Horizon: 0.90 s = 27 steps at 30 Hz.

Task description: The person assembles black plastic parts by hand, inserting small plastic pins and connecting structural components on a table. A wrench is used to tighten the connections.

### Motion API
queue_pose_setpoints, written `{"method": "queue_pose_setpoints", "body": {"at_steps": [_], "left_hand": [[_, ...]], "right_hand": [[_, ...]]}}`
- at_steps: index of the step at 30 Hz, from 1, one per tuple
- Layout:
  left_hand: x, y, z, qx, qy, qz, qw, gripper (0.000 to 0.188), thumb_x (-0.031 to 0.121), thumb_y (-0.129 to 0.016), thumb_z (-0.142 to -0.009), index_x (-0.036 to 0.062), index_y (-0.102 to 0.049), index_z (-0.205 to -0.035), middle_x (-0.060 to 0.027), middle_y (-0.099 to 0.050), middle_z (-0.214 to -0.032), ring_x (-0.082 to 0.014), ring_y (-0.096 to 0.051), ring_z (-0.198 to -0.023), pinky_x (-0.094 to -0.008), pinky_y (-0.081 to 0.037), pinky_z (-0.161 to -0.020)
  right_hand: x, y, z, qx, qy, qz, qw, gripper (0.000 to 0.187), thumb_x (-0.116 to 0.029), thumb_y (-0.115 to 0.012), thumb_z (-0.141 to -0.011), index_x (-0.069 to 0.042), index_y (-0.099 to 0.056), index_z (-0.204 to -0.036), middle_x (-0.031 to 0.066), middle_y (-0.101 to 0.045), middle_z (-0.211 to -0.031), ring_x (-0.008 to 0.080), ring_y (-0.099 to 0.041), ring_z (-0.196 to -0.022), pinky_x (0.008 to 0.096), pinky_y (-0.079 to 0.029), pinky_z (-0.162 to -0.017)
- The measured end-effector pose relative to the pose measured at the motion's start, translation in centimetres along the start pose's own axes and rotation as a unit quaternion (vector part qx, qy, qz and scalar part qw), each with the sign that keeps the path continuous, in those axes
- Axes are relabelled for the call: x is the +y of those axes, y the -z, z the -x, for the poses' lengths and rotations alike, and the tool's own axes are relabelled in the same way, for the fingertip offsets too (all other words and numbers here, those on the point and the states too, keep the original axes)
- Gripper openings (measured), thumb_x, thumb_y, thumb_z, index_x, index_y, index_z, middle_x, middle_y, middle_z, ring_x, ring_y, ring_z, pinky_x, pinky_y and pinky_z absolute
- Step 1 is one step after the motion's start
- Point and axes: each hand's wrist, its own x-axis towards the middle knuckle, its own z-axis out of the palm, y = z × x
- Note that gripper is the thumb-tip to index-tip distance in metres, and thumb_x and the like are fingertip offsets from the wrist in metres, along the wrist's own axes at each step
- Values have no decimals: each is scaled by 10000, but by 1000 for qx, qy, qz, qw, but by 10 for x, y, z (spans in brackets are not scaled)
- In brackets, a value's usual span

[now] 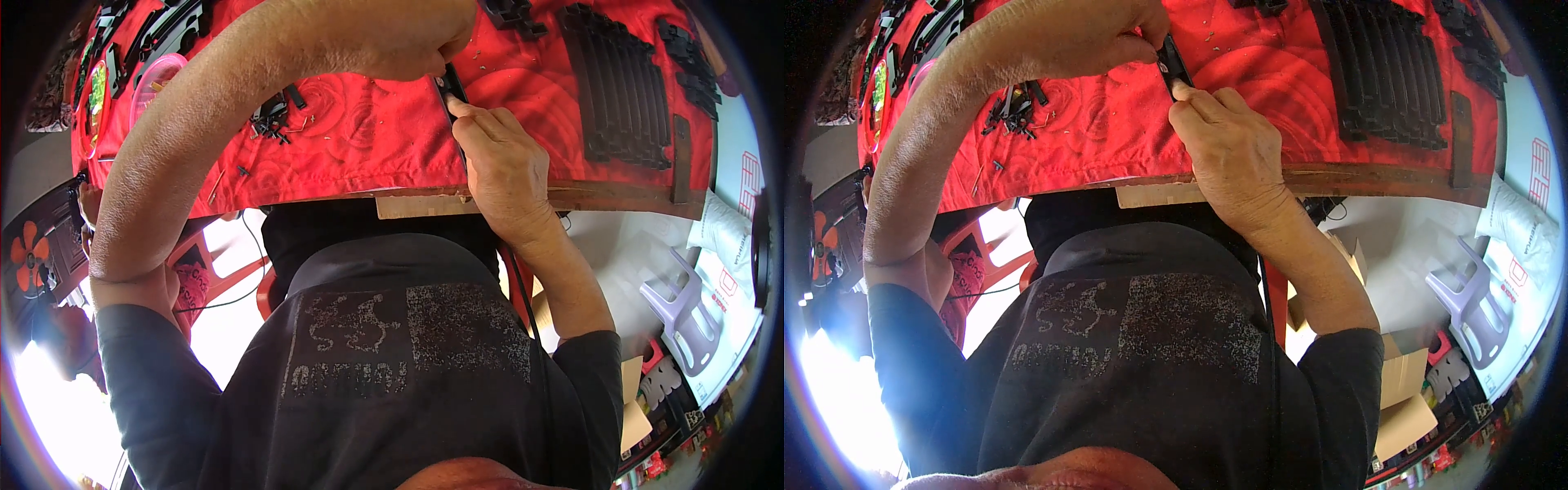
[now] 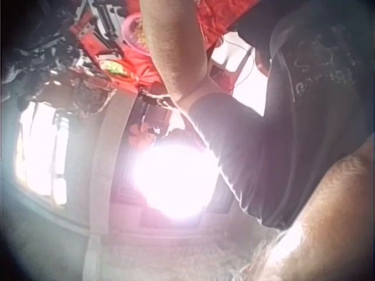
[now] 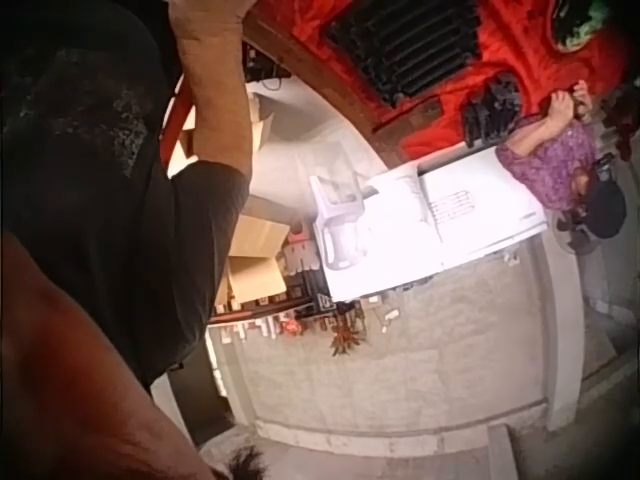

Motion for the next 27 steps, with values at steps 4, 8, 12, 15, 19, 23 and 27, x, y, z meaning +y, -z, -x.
{"method": "queue_pose_setpoints", "body": {"at_steps": [4, 8, 12, 15, 19, 23, 27], "left_hand": [[2, -2, -3, -20, -4, 6, 1000, 210, 142, -599, -882, -42, -697, -859, -202, -660, -754, -363, -640, -733, -436, -508, -692], [10, -11, 17, 99, -74, -103, 987, 212, 153, -605, -882, -35, -701, -855, -194, -658, -747, -357, -637, -737, -435, -505, -690], [2, -3, 0, 9, -10, -41, 999, 214, 147, -588, -883, -31, -704, -853, -195, -656, -741, -353, -636, -723, -437, -506, -691], [10, 6, -3, -49, 52, 2, 997, 214, 142, -585, -866, -37, -701, -843, -213, -654, -751, -372, -639, -737, -443, -506, -701], [1, -3, 2, 40, -11, -25, 999, 220, 144, -584, -869, -41, -698, -837, -207, -661, -751, -361, -644, -726, -446, -506, -695], [0, -3, -4, 4, 11, -20, 1000, 218, 143, -591, -861, -46, -695, -828, -213, -665, -754, -367, -649, -726, -447, -509, -685], [10, -10, 20, 186, -124, -115, 968, 212, 137, -588, -846, -45, -695, -829, -218, -663, -756, -374, -650, -732, -449, -508, -683]], "right_hand": [[1, -2, 1, -4, -5, 12, 1000, 190, 64, -633, -731, -21, -600, -898, 56, -708, -1106, 241, -644, -862, 338, -552, -694], [2, -3, 2, 6, -3, 7, 1000, 190, 65, -633, -734, -21, -601, -900, 52, -709, -1104, 239, -645, -861, 339, -552, -683], [0, -3, 1, 3, -5, 2, 1000, 196, 65, -635, -730, -23, -600, -902, 49, -709, -1105, 239, -645, -861, 340, -552, -685], [4, -6, 3, 23, 16, 16, 999, 137, -60, -616, -740, -62, -607, -877, 62, -703, -1121, 223, -612, -784, 316, -537, -609], [4, -7, 2, 27, 15, 5, 1000, 136, -59, -615, -741, -65, -608, -876, 59, -703, -1131, 223, -613, -784, 315, -537, -605], [5, -6, 2, 20, 15, 13, 1000, 134, -56, -614, -741, -64, -607, -874, 69, -704, -1135, 225, -616, -786, 316, -537, -601], [6, -7, 3, 32, 23, 14, 999, 132, -57, -612, -741, -61, -605, -873, 78, -705, -1127, 228, -617, -786, 319, -539, -601]]}}
